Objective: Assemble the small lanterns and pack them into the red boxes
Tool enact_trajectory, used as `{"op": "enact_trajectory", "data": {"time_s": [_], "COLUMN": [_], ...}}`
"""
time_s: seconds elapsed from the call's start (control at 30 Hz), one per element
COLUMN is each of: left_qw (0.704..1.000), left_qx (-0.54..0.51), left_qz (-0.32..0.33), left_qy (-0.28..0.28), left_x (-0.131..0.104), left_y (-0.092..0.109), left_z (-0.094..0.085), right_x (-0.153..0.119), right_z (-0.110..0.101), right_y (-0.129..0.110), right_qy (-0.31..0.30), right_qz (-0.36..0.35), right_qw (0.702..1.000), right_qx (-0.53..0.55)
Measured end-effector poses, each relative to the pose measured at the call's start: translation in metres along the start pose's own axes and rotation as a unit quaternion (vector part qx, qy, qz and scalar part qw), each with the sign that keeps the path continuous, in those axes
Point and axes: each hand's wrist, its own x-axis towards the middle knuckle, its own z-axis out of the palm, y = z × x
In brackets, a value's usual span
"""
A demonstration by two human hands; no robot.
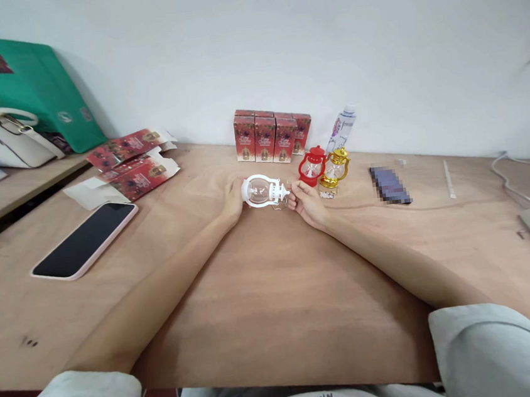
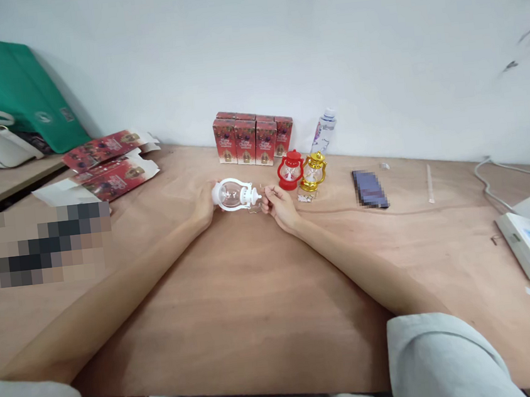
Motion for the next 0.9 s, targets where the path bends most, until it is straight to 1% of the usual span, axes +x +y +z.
{"op": "enact_trajectory", "data": {"time_s": [0.53, 0.9], "left_qw": [1.0, 1.0], "left_qx": [-0.001, -0.015], "left_qz": [-0.007, -0.019], "left_qy": [-0.001, -0.006], "left_x": [0.0007, 0.0058], "left_y": [-0.0006, -0.0046], "left_z": [0.0004, -0.0015], "right_x": [-0.0013, -0.001], "right_z": [0.0026, 0.0032], "right_y": [-0.0022, -0.0036], "right_qy": [0.003, 0.01], "right_qz": [0.003, 0.013], "right_qw": [1.0, 1.0], "right_qx": [-0.012, -0.022]}}
